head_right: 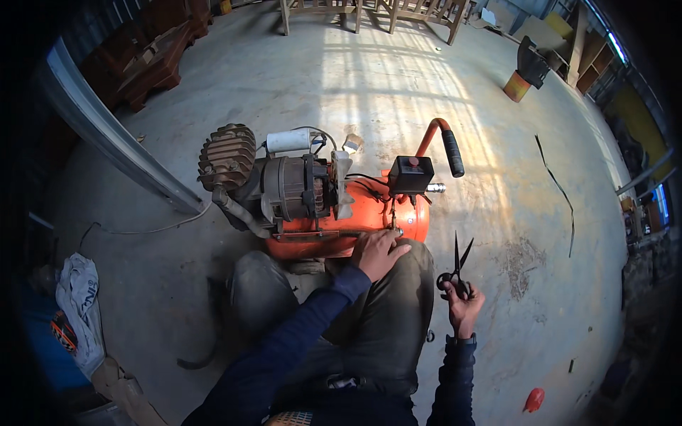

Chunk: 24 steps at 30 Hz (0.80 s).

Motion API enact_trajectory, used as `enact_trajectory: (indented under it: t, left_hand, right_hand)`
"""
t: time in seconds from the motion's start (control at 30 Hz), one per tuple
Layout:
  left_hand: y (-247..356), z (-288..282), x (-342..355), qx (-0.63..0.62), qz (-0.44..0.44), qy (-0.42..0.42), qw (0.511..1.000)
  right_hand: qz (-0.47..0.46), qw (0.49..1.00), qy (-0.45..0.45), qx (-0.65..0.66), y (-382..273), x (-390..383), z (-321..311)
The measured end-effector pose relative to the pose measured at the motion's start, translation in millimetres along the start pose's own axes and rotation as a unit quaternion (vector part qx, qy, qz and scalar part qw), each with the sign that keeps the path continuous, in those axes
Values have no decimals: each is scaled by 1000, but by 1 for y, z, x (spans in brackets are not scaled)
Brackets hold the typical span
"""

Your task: Repairing an air compressor by cutting and fitting rubber gasket components.

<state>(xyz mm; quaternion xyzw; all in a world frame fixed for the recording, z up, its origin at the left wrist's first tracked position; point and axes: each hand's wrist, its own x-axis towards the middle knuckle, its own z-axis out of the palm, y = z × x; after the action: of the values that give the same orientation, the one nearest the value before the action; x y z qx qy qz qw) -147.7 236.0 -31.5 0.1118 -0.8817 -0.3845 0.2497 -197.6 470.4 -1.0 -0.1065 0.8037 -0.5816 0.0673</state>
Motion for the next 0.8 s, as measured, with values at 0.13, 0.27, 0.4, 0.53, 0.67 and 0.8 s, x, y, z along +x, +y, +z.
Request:
enact_trajectory:
  t: [0.13, 0.27, 0.4, 0.53, 0.67, 0.8]
  left_hand:
    - [36, -29, -44, -352, -22, -123, 927]
    - [14, -45, -75, -293, -45, -48, 954]
    - [6, -72, -79, -366, -190, -14, 911]
    - [9, -98, -75, -177, -137, 108, 969]
    - [27, -143, -54, -141, -104, 66, 982]
    - [39, -174, -42, -109, -37, -8, 993]
  right_hand:
    - [90, 989, -117, -20, -81, -24, 33]
    - [23, 976, -211, -54, -91, -34, 74]
    - [-117, 978, -132, -107, -106, -39, 107]
    - [-155, 985, -60, -44, -128, -56, 139]
    - [-138, 989, -57, -3, -129, -65, 143]
    - [-83, 990, -108, 47, -119, -65, 147]
